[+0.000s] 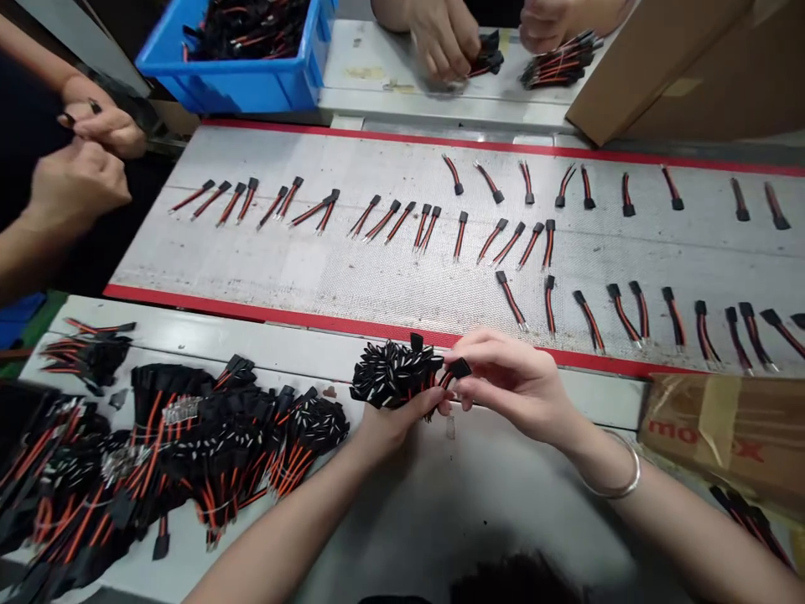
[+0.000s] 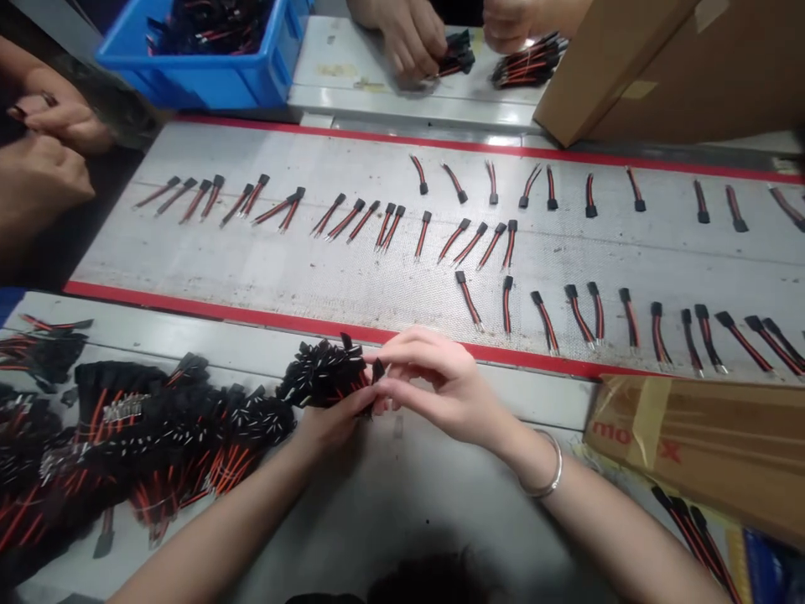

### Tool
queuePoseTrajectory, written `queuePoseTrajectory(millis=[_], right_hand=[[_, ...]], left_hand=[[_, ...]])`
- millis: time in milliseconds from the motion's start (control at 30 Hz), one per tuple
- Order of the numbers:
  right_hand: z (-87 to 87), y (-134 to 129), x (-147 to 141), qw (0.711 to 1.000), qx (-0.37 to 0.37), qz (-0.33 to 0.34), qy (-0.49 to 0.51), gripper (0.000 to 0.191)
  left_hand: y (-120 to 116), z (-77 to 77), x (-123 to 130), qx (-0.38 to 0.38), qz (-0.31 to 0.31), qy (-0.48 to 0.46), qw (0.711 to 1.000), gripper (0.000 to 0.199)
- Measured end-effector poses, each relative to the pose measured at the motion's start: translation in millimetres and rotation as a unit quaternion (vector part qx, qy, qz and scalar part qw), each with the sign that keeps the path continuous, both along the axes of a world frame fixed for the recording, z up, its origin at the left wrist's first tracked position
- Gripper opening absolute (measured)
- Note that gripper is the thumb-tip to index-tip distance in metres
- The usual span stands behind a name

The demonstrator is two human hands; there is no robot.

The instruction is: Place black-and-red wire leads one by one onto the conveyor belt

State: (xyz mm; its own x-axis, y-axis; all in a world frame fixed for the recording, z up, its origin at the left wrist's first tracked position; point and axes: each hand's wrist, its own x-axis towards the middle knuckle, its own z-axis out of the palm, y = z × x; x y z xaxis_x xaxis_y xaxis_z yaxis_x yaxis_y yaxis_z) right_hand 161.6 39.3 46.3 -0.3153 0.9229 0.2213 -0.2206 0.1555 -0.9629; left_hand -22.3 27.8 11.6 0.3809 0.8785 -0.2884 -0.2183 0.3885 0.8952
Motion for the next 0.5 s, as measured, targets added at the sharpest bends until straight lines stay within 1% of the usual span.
queuePoseTrajectory(millis=[67,200,367,500], right_hand=[[0.7,0,2,1.0,0.024,0.013,0.006,0.037],[0.4,0,3,0.999,0.048,0.001,-0.007,0.038],[1.5,-2,1,0.997,0.077,-0.01,-0.027,0.036],[4.2,-1,-2,0.992,0.11,-0.031,-0.058,0.03]], left_hand=[[0,-5.9,-2,-0.009,-0.014,-0.012,1.0,0.033],[-1,-14.0,-3,-0.027,-0.057,-0.031,0.998,0.036],[0,-14.1,-1,-0.02,-0.037,-0.012,0.999,0.041],[0,-12.9,-1,-0.024,-0.043,-0.01,0.999,0.046]])
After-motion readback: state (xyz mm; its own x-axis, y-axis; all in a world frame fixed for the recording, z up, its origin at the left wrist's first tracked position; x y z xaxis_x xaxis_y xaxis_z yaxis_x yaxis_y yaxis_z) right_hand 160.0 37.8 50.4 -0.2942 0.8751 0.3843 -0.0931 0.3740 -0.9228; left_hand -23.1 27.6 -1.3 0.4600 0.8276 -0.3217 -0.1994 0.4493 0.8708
